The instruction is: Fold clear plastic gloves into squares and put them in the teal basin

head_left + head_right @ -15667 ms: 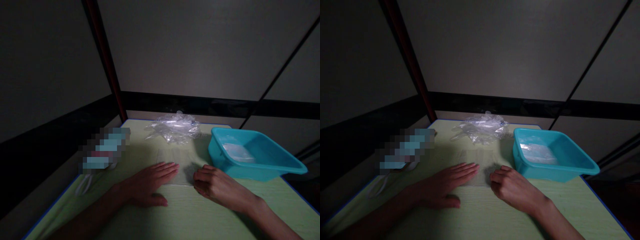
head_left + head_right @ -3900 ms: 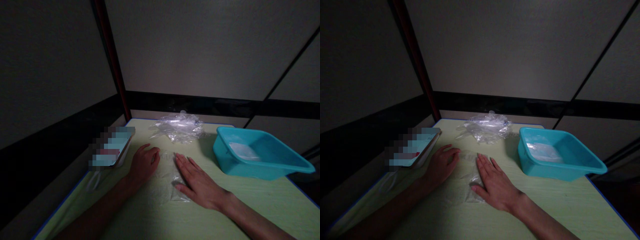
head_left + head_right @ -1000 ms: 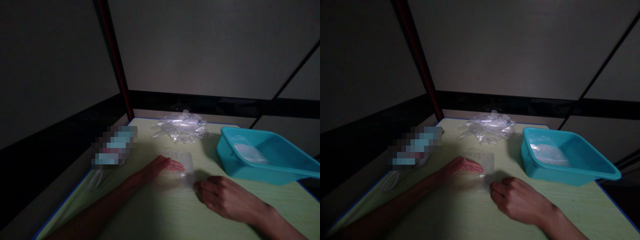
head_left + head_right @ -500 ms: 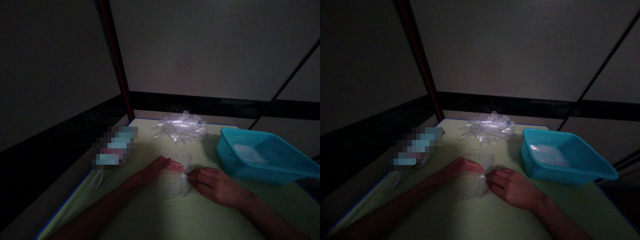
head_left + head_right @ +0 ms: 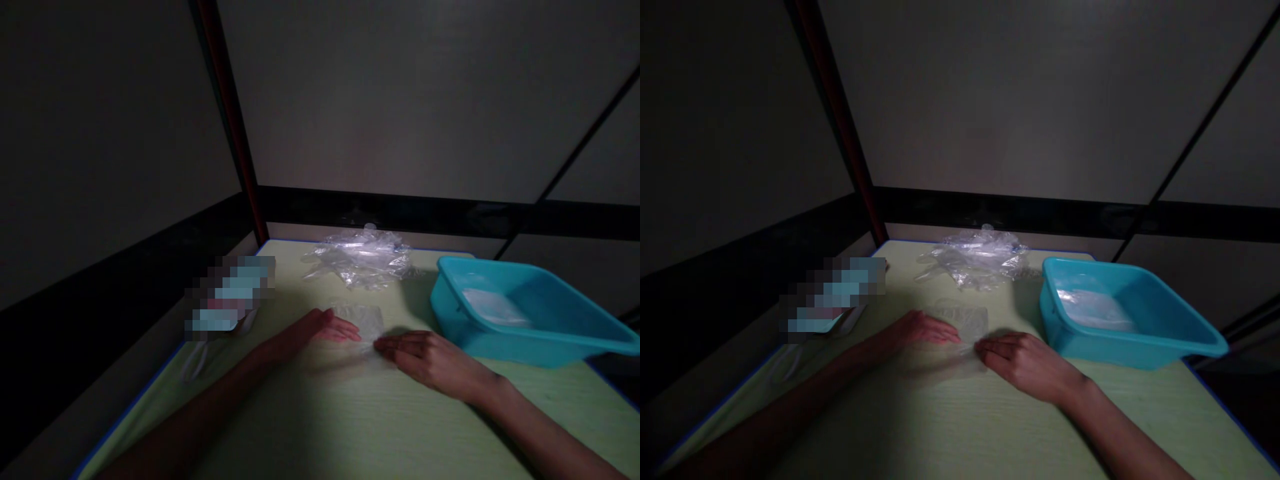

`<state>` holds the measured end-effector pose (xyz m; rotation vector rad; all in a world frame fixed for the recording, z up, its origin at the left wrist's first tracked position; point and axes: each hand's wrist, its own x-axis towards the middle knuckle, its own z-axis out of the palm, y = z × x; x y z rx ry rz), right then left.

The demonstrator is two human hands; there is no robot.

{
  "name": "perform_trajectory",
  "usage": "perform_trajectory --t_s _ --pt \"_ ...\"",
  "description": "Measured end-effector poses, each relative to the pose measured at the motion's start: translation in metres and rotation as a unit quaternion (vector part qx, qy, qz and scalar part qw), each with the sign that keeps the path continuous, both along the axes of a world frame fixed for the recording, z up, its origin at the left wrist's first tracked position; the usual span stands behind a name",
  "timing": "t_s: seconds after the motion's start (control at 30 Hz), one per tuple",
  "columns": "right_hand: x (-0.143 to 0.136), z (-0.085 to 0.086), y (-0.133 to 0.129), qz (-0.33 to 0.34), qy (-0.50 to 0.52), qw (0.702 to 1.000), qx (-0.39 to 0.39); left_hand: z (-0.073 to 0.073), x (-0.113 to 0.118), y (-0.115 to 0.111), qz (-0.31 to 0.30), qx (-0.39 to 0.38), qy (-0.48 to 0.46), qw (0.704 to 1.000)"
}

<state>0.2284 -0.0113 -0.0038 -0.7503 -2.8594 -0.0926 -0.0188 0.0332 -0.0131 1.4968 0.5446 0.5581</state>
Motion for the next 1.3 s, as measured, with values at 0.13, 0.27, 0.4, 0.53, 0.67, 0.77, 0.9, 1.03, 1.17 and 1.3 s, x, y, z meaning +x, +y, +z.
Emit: perform_trajectory --t_s 0.13,0.27,0.4,0.53,0.67,0.77,0.9,1.03,1.17,1.3 --pt "0.001 -0.001 0.001 -0.01 0.012 1.0 -0.02 0.008 -0.005 0.001 0.012 -0.021 0.02 1.0" --pt "0.001 0.001 0.001 -0.025 0.057 0.996 -0.056 0.007 -0.007 0.005 0.024 -0.058 0.023 0.998" --pt "-0.003 0.008 0.004 -0.104 0.129 0.975 -0.151 0.0 -0.008 0.013 0.027 -0.139 0.008 0.99" --pt "-0.013 0.015 0.016 -0.184 0.223 0.908 -0.305 -0.002 -0.006 0.02 0.037 -0.231 -0.016 0.972" --pt "-0.021 0.011 0.031 -0.202 0.295 0.831 -0.427 0.006 -0.004 0.021 0.059 -0.294 -0.026 0.954" --pt "-0.022 0.003 0.038 -0.221 0.311 0.812 -0.443 0.011 -0.004 0.02 0.071 -0.318 -0.023 0.945" --pt "-0.023 -0.004 0.04 -0.253 0.333 0.785 -0.457 0.011 -0.005 0.019 0.076 -0.359 -0.041 0.929" --pt "-0.025 -0.008 0.04 -0.285 0.359 0.763 -0.456 0.008 -0.007 0.022 0.042 -0.379 -0.048 0.923" --pt "-0.028 -0.012 0.04 -0.317 0.39 0.743 -0.441 0.007 -0.013 0.026 -0.004 -0.395 -0.067 0.916" --pt "-0.029 -0.014 0.04 -0.333 0.403 0.745 -0.415 0.01 -0.019 0.028 -0.01 -0.409 -0.081 0.909"
